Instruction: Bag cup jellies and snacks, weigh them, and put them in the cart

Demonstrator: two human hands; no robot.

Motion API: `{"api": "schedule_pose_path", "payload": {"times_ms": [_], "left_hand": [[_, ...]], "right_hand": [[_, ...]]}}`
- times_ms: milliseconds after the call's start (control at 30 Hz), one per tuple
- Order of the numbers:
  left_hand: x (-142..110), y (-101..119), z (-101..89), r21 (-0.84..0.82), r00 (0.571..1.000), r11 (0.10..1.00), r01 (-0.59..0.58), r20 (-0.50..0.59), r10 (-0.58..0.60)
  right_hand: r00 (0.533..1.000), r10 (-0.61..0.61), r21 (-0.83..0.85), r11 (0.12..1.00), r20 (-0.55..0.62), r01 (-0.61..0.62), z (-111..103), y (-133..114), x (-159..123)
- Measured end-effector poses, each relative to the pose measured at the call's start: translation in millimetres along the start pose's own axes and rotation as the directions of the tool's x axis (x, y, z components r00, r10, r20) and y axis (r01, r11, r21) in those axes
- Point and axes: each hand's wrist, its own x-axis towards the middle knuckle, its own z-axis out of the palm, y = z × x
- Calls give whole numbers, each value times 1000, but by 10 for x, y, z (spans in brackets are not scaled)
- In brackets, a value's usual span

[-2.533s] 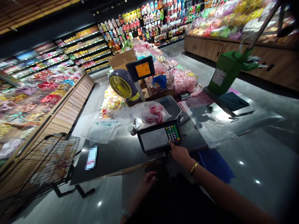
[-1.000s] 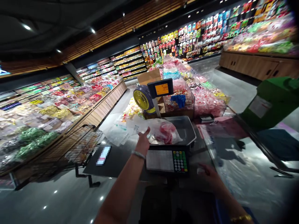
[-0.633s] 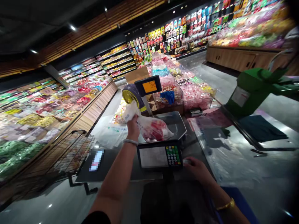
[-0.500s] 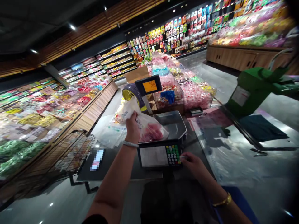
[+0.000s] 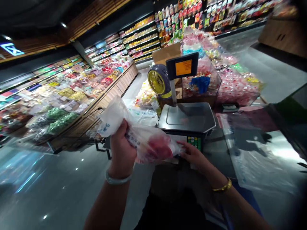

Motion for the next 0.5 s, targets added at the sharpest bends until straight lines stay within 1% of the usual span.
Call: {"api": "schedule_pose_path", "payload": {"times_ms": [67, 100, 167, 233, 300, 333, 367, 400, 433, 467, 500], "left_hand": [[-104, 133, -150, -54, 997, 997, 46, -61, -49], [-141, 196, -237, -71, 993, 996, 55, -96, -62], [-192, 314, -454, -88, 985, 995, 54, -162, -67], [-226, 424, -734, -73, 979, 996, 41, -195, -54], [-269, 527, -1060, -19, 983, 998, 63, -170, -65], [-300, 575, -1230, 18, 985, 996, 84, -150, -81], [-337, 622, -1399, 70, 989, 993, 95, -122, -86], [-379, 665, -1565, 127, 992, 987, 94, -93, -82], [-425, 704, -1725, 178, 995, 981, 78, -72, -66], [-470, 736, -1881, 222, 998, 973, 57, -50, -47], [-513, 761, -2035, 251, 999, 967, 41, -40, -32]], "right_hand": [[995, -9, -121, 992, 98, 21, 167, 40, -76], [993, -10, -175, 984, 121, 31, 276, 70, -129], [994, -23, -272, 961, 106, 51, 513, 162, -272], [997, -47, -348, 935, 60, 65, 723, 287, -449], [997, -57, -411, 909, 49, 73, 870, 392, -613], [996, -88, -468, 880, 6, 81, 933, 410, -672], [989, -139, -536, 839, -42, 95, 1008, 392, -711], [976, -207, -593, 795, -62, 130, 1112, 335, -730], [961, -273, -630, 753, -40, 188, 1259, 242, -731], [946, -323, -640, 721, 28, 266, 1459, 123, -718], [929, -347, -616, 706, 129, 349, 1713, -6, -696]]}}
